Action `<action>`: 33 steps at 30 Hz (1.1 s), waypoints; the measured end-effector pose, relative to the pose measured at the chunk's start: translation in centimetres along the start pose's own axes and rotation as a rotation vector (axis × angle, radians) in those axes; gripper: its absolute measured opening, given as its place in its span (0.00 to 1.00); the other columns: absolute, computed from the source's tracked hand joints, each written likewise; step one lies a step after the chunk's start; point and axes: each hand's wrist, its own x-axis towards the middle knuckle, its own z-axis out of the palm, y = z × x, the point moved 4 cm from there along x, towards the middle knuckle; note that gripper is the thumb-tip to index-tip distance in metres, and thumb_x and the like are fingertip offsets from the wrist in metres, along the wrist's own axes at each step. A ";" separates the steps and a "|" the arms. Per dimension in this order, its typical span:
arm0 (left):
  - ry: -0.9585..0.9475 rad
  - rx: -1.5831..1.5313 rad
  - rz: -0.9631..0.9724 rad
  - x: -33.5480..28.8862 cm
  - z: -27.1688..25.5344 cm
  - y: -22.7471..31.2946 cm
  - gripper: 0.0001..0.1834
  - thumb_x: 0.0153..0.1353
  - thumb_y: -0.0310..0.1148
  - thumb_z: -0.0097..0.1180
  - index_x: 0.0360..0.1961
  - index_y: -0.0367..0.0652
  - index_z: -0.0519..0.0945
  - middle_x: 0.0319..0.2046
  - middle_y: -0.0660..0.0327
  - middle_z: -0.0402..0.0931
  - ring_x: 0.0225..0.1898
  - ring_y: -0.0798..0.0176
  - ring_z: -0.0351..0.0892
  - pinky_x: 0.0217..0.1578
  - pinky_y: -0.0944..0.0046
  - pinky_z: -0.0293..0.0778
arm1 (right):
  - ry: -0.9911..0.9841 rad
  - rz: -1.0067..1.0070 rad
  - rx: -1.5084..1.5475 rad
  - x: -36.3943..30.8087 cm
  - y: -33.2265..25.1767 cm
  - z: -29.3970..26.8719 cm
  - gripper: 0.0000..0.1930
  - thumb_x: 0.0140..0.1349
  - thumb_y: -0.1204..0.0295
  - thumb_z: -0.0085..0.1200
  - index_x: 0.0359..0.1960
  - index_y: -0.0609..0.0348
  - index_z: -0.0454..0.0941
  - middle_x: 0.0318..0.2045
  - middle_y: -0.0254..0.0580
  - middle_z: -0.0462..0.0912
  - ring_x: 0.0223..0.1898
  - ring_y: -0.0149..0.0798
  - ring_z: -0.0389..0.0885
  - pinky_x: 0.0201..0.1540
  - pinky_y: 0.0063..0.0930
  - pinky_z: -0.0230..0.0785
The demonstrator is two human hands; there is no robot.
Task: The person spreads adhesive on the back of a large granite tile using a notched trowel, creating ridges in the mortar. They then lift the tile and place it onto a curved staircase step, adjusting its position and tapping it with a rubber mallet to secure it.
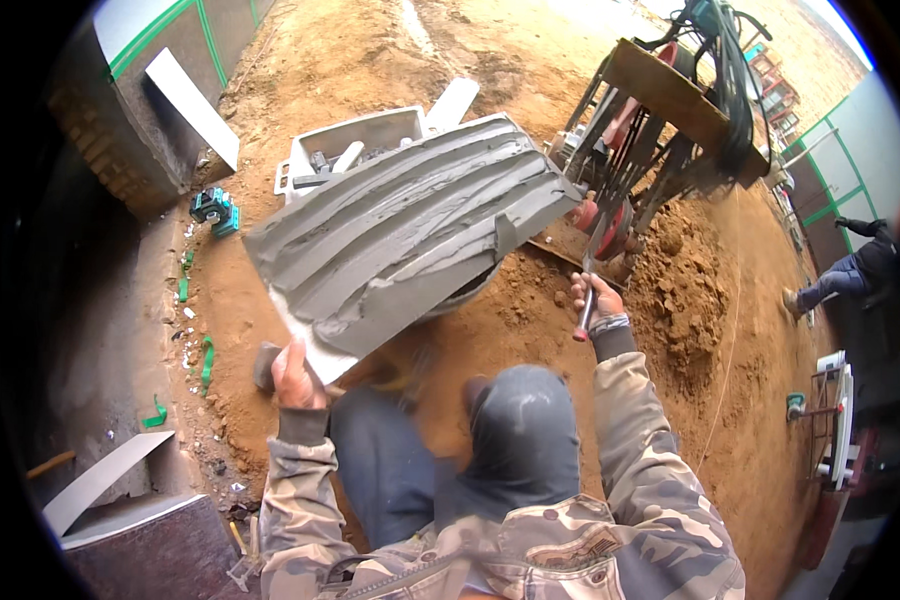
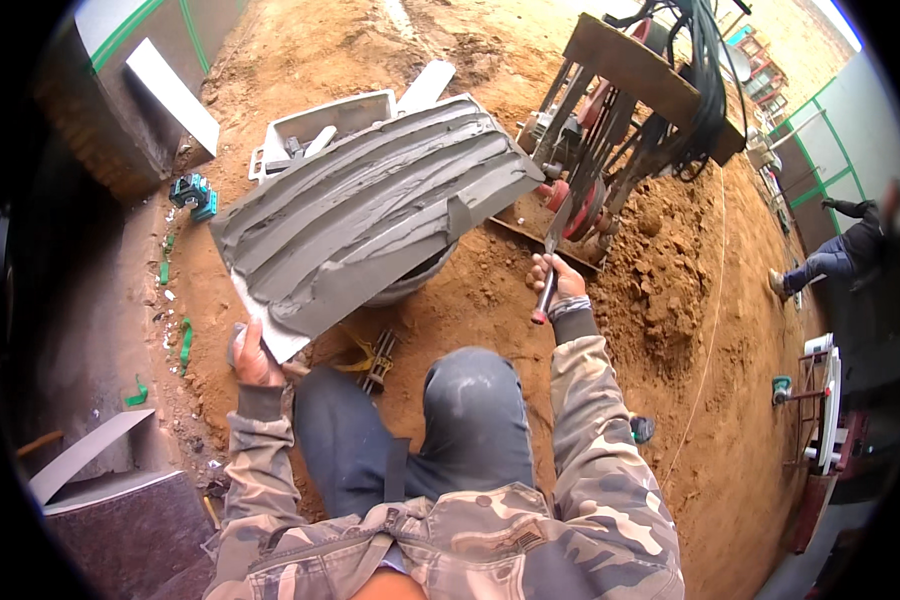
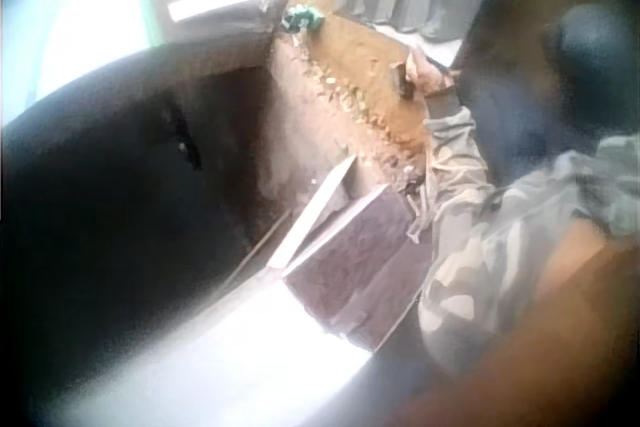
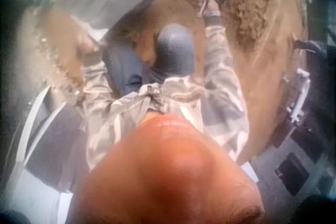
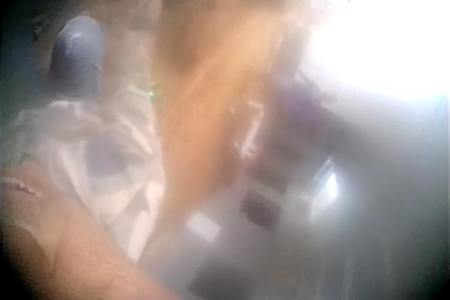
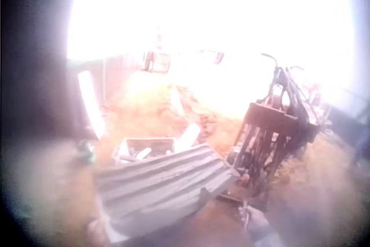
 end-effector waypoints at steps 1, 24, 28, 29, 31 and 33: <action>-0.044 -0.080 -0.022 -0.6 2.5 0.5 0.17 0.69 0.34 0.53 0.53 0.34 0.75 0.48 0.54 0.80 0.51 0.56 0.80 0.55 0.55 0.74 | -0.075 -0.009 0.047 2.2 -1.3 -0.2 0.11 0.73 0.64 0.48 0.44 0.61 0.72 0.47 0.50 0.82 0.34 0.38 0.80 0.25 0.26 0.70; -0.255 -0.355 0.146 2.8 5.3 2.0 0.35 0.70 0.41 0.48 0.74 0.42 0.53 0.69 0.45 0.59 0.68 0.42 0.63 0.67 0.39 0.60 | -0.541 0.080 0.334 21.6 -7.0 17.1 0.14 0.75 0.62 0.44 0.46 0.64 0.72 0.35 0.44 0.76 0.36 0.41 0.76 0.26 0.27 0.67; -0.211 -0.323 0.148 2.7 1.4 1.8 0.34 0.70 0.35 0.46 0.73 0.35 0.53 0.69 0.45 0.60 0.69 0.43 0.62 0.68 0.41 0.57 | -0.699 0.185 0.347 24.5 -5.7 20.7 0.15 0.75 0.61 0.44 0.44 0.63 0.72 0.35 0.44 0.75 0.36 0.42 0.75 0.28 0.30 0.67; -0.260 -0.298 0.122 2.4 0.4 2.0 0.33 0.70 0.35 0.45 0.72 0.33 0.54 0.69 0.45 0.60 0.69 0.44 0.62 0.69 0.41 0.57 | -0.719 0.205 0.330 24.7 -5.2 21.3 0.16 0.75 0.60 0.43 0.43 0.63 0.72 0.35 0.44 0.75 0.36 0.42 0.74 0.28 0.30 0.67; -0.225 -0.248 0.180 1.8 -1.0 1.6 0.35 0.71 0.41 0.44 0.73 0.35 0.51 0.70 0.45 0.57 0.70 0.43 0.60 0.70 0.40 0.55 | -0.760 0.244 0.312 24.8 -4.4 22.4 0.17 0.75 0.59 0.42 0.44 0.64 0.72 0.35 0.44 0.75 0.36 0.42 0.74 0.28 0.30 0.67; -0.162 -0.267 0.188 1.3 -1.6 0.7 0.36 0.72 0.44 0.44 0.74 0.37 0.51 0.71 0.45 0.56 0.71 0.43 0.58 0.71 0.40 0.53 | -0.698 0.176 0.221 24.6 -4.6 22.5 0.15 0.75 0.62 0.44 0.45 0.65 0.72 0.35 0.43 0.77 0.34 0.39 0.75 0.28 0.28 0.67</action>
